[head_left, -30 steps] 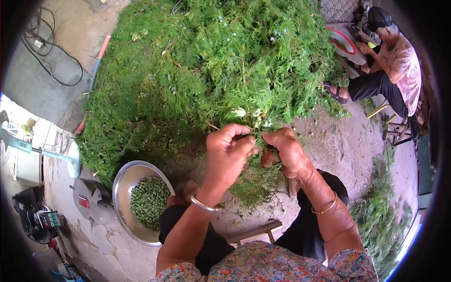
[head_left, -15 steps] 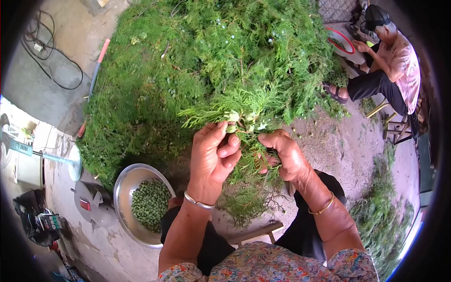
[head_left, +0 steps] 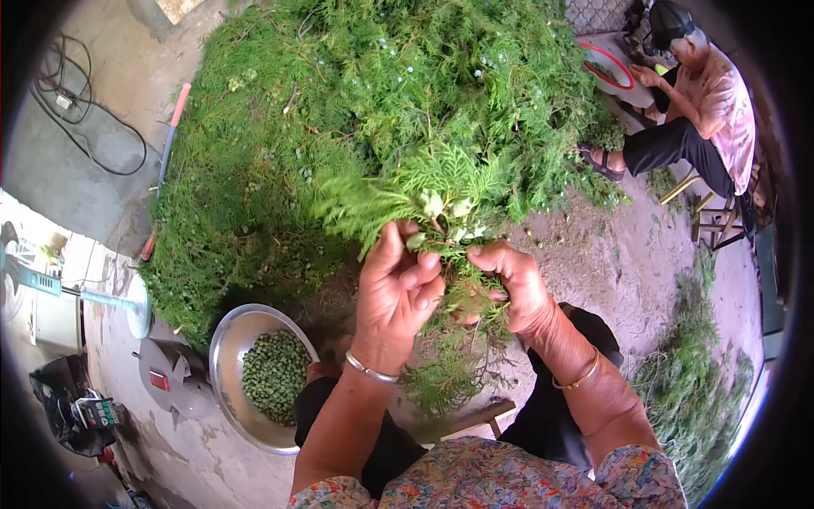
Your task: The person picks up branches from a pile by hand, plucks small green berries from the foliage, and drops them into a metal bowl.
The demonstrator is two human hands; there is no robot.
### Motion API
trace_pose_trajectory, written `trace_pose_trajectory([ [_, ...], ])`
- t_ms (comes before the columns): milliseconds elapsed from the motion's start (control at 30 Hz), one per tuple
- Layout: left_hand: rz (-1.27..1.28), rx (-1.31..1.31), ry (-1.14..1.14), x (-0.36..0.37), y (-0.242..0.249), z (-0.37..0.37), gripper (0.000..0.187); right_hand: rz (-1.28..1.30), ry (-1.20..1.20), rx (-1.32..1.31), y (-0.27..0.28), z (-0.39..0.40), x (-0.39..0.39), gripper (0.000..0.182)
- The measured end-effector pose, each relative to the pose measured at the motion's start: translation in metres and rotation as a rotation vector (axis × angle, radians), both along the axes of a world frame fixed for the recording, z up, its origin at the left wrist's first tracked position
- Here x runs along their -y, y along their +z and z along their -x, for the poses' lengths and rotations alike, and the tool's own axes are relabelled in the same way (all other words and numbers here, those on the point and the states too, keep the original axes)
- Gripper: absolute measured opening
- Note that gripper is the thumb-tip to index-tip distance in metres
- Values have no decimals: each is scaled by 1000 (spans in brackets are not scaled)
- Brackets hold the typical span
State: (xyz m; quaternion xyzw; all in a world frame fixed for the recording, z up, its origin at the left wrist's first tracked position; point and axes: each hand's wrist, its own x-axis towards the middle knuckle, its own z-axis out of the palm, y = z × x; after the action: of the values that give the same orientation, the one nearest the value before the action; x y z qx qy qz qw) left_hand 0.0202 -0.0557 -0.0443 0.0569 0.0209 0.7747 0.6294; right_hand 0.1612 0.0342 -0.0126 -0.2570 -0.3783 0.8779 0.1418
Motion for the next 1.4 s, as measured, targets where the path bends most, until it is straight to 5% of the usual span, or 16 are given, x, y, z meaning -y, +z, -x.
trace_pose_trajectory([
  [167, 383, -533, 243, 3, 30, -7, 10, -118, -66, 70, 11, 1, 4, 21],
  [333, 463, -576, 294, 6, 32, -2, 11, -129, -135, 160, 10, 1, 2, 22],
  [500, 426, -955, 339, 0, 35, -16, 16, -98, -193, 232, 14, 2, 3, 21],
  [867, 418, -904, 438, 2, 22, -17, 12, -115, -123, 167, 2, 3, 0, 23],
  [1000, 241, -379, 288, 1, 17, -12, 11, 6, -149, 13, -4, 1, 2, 22],
  [1067, 72, -69, 125, -3, 1, 12, 16, 24, -324, 154, -17, 0, 0, 21],
  [1133, 97, 81, 4, 3, 4, 22, 23, 257, -44, -169, -23, -8, -8, 22],
  [1167, 124, 26, 54, 4, 8, 22, 22, 237, -183, -71, -27, -6, -7, 23],
  [1400, 226, -604, 493, 19, 41, 14, 15, 56, -162, 78, -1, -1, -8, 17],
])
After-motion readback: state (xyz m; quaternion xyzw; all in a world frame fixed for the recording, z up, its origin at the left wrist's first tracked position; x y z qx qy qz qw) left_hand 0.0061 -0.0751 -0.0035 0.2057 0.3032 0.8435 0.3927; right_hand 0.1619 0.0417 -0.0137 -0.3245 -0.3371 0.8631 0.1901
